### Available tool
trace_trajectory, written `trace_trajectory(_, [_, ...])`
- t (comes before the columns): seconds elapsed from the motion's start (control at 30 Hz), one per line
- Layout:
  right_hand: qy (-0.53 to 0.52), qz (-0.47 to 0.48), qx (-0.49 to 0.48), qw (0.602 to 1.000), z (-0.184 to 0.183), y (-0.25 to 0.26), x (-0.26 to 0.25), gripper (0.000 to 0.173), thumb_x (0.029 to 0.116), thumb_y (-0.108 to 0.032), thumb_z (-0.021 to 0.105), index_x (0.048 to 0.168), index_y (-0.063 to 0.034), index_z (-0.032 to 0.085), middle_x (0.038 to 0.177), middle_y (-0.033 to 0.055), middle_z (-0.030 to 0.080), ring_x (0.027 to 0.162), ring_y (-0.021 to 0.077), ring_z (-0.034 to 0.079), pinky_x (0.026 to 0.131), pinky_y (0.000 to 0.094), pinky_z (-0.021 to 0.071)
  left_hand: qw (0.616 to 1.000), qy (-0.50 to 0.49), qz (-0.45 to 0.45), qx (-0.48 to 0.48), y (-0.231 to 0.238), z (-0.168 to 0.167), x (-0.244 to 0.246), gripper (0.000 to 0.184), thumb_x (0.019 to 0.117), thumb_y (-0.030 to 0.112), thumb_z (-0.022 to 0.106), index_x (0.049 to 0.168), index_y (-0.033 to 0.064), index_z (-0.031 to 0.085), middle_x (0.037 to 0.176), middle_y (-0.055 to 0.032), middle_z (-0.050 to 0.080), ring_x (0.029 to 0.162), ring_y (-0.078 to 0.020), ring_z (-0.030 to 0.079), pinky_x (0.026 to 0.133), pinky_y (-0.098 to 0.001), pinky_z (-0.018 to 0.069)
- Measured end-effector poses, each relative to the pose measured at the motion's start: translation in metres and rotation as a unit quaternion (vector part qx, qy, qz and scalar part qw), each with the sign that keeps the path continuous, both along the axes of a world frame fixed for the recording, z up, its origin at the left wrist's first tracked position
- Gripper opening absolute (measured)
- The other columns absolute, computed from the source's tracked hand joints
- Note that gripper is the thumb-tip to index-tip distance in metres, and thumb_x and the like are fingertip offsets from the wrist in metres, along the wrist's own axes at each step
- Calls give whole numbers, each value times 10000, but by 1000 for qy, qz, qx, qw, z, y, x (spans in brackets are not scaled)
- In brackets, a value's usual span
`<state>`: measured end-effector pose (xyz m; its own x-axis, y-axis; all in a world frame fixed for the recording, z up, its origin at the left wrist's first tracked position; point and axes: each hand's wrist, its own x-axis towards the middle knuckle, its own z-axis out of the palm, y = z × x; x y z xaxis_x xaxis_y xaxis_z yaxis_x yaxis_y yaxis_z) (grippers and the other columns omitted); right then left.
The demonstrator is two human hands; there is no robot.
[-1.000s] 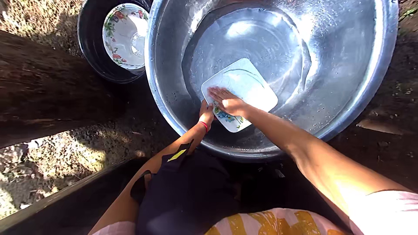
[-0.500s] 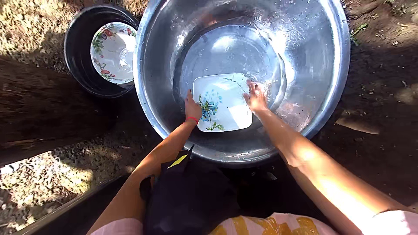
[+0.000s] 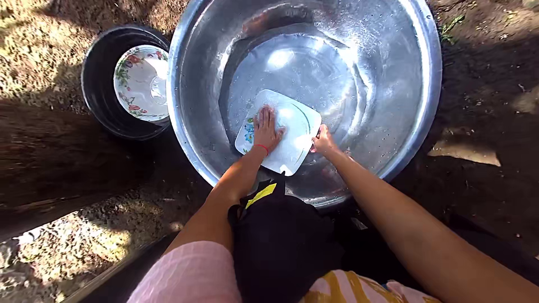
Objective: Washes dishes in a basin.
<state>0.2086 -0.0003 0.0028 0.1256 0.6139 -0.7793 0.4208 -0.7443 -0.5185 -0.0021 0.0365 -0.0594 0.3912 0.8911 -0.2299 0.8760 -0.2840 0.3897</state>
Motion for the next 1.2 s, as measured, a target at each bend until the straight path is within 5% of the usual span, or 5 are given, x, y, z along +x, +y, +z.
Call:
trace_trajectory(0.13, [44,-6,-43,998,-10,-6,-3,596,1053,-93,534,1561,37,252,1408,342,513,1193,436,618,997,573,508,954,-90,-286,-27,-23,-3,17,578,1049,405,490,1528,81,488,1643,-132,374,1562,-327,251,1242,-639,115])
trace_trajectory(0.5, [158,-292,40,943,-26,-4,-20,376,1084,-116,436,1433,23,450,1312,248,568,1119,307,600,936,484,513,967,-117,-213,-72,-39,12,42,647,1044,327,537,1587,26,355,1680,-137,289,1576,-328,200,1247,-642,59])
trace_trajectory(0.87, [-14,-26,274,961,54,74,45,450,1088,-198,481,1426,98,495,1374,304,582,1319,358,560,1147,484,400,920,75,-291,-253,-29,49,-57,638,1050,385,558,1619,193,343,1726,-47,173,1589,-341,131,1172,-763,41])
trace_trajectory(1.0, [-175,63,427,885,126,111,79,499,1097,-222,413,1450,131,437,1387,350,551,1320,402,553,1140,473,391,979,23,-129,-154,10,61,-61,424,1083,272,498,1415,25,591,1499,-224,530,1477,-433,379,1205,-695,155])
trace_trajectory(1.2, [-165,-34,257,952,82,95,101,522,1100,-173,430,1529,106,327,1541,332,401,1465,396,390,1216,486,284,991,4,136,12,28,18,-45,685,1079,318,395,1608,-60,179,1698,-248,116,1582,-426,55,1232,-662,20])
